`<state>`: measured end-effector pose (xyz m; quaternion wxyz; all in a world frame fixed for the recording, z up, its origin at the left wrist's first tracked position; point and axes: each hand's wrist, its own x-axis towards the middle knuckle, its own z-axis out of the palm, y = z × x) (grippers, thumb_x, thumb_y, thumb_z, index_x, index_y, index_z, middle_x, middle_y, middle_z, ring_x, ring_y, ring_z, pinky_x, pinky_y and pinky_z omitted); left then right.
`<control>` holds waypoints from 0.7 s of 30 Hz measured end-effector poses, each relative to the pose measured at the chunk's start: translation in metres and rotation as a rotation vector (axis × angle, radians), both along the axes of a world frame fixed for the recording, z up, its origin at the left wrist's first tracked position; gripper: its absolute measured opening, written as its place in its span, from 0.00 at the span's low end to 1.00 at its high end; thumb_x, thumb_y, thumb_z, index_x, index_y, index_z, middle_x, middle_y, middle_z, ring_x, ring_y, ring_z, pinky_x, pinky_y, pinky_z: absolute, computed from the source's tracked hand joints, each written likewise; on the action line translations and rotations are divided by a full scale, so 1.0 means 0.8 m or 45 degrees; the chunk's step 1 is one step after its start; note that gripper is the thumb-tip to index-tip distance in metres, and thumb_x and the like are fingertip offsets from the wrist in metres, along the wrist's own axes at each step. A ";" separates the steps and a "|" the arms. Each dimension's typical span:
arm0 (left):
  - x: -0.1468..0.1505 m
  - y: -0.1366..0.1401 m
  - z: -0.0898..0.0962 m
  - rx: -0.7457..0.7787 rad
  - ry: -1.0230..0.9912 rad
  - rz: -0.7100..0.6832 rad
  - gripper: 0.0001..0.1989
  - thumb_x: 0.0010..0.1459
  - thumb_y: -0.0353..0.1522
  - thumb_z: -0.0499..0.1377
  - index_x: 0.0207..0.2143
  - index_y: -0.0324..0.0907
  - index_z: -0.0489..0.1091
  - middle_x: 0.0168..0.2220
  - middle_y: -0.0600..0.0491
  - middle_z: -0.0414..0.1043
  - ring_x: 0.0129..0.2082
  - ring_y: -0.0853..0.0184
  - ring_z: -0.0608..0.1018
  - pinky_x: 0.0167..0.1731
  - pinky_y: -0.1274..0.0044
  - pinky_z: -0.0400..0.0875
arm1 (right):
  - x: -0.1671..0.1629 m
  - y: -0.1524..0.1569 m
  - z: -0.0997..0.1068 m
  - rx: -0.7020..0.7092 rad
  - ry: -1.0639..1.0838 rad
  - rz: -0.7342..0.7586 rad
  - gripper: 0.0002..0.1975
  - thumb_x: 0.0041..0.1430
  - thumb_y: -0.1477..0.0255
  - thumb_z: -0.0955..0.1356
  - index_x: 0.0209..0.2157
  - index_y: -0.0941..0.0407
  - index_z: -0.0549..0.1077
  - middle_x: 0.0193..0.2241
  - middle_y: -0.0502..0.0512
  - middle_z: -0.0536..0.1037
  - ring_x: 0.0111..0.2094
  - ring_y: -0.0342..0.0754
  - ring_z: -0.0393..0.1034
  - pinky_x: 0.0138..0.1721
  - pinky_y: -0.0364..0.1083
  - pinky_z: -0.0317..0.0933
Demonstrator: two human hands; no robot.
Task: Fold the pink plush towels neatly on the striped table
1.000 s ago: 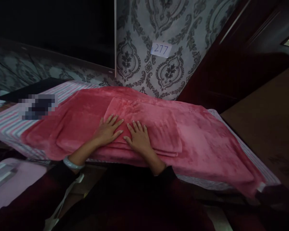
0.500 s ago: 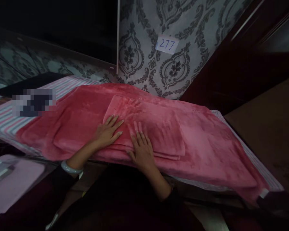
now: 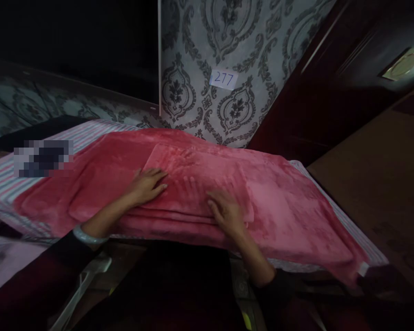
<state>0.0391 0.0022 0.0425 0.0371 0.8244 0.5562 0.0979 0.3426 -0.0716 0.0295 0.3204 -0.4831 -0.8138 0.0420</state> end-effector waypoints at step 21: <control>0.107 0.118 0.001 -0.057 0.112 0.018 0.34 0.70 0.52 0.45 0.74 0.52 0.52 0.76 0.46 0.44 0.75 0.44 0.45 0.67 0.42 0.38 | -0.002 0.166 -0.007 -0.333 -0.550 -0.352 0.28 0.74 0.54 0.59 0.71 0.44 0.60 0.73 0.50 0.55 0.74 0.58 0.45 0.71 0.65 0.42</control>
